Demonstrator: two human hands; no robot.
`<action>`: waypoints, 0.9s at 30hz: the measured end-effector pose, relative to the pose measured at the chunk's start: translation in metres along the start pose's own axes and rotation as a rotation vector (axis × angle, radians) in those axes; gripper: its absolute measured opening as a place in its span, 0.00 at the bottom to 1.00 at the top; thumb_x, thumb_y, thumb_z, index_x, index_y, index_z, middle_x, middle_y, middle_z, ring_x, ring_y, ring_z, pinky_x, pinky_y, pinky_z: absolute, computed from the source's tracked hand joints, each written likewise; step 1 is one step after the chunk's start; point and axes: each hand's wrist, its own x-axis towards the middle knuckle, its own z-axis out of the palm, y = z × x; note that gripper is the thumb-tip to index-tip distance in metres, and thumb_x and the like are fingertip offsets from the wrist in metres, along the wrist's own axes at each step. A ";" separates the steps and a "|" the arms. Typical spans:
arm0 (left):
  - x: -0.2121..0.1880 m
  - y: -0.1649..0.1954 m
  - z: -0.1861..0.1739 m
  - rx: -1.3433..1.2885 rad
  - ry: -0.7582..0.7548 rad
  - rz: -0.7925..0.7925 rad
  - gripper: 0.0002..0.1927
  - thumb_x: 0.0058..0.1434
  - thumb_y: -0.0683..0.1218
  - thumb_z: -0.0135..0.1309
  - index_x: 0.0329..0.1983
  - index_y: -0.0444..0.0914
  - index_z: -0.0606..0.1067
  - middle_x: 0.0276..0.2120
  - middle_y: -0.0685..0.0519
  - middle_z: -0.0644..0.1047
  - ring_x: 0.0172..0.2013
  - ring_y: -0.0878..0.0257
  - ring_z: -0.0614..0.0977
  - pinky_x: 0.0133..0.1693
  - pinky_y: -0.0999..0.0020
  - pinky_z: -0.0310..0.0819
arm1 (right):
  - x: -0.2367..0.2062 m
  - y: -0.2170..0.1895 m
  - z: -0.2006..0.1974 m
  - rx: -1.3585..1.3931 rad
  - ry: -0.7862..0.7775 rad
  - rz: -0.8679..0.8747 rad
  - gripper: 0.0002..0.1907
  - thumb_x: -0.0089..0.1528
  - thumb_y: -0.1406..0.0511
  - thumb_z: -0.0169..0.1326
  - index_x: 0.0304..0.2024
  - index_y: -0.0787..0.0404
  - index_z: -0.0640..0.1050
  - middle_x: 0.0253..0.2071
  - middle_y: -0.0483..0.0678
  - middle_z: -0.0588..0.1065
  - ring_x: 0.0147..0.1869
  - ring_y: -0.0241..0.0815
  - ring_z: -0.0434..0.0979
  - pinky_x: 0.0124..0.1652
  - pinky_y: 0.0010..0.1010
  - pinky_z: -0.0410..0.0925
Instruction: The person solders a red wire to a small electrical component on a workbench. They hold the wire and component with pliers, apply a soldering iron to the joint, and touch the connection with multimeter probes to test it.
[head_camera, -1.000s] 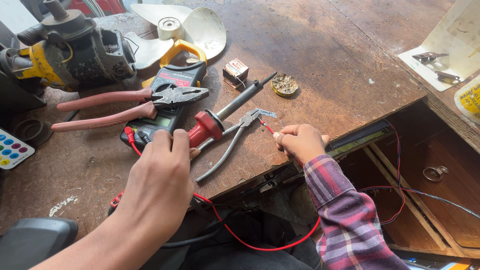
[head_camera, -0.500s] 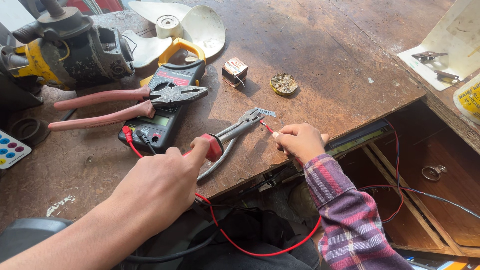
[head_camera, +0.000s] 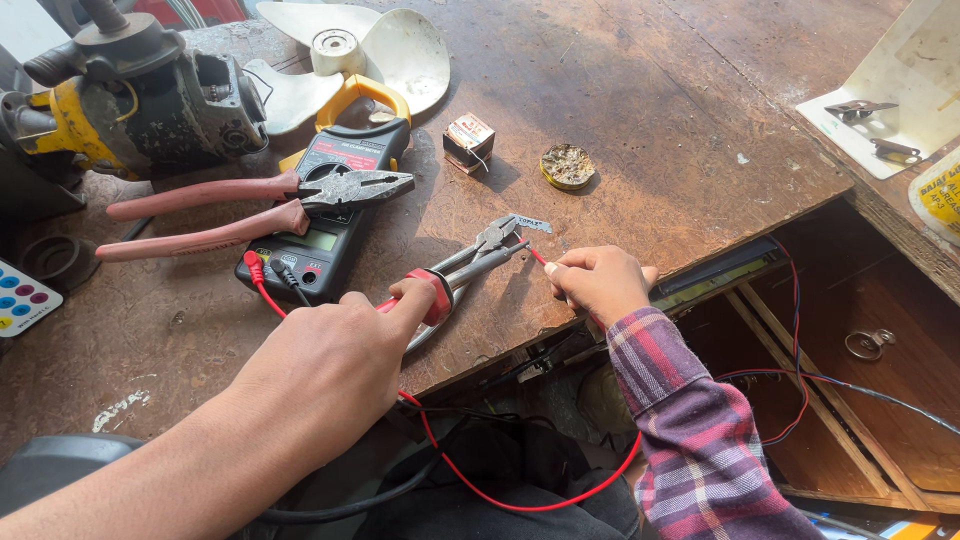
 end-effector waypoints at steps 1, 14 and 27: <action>0.000 0.000 0.000 0.003 -0.003 0.000 0.26 0.58 0.39 0.48 0.59 0.42 0.59 0.28 0.37 0.78 0.30 0.39 0.83 0.30 0.47 0.78 | 0.000 0.000 0.000 0.000 -0.001 0.000 0.15 0.57 0.49 0.58 0.27 0.48 0.86 0.19 0.37 0.78 0.28 0.32 0.77 0.59 0.39 0.46; 0.002 0.001 0.001 0.007 0.003 0.004 0.25 0.58 0.40 0.49 0.59 0.41 0.60 0.29 0.37 0.78 0.31 0.39 0.83 0.30 0.46 0.78 | -0.001 -0.001 -0.001 -0.008 -0.010 -0.007 0.15 0.57 0.49 0.58 0.25 0.47 0.86 0.18 0.37 0.77 0.28 0.32 0.76 0.59 0.40 0.47; 0.002 0.004 -0.004 0.033 -0.023 0.007 0.25 0.59 0.40 0.49 0.60 0.41 0.59 0.30 0.37 0.78 0.31 0.40 0.83 0.30 0.47 0.78 | -0.003 -0.003 -0.002 -0.009 -0.020 0.006 0.15 0.57 0.49 0.57 0.24 0.47 0.85 0.17 0.36 0.77 0.27 0.31 0.76 0.59 0.39 0.46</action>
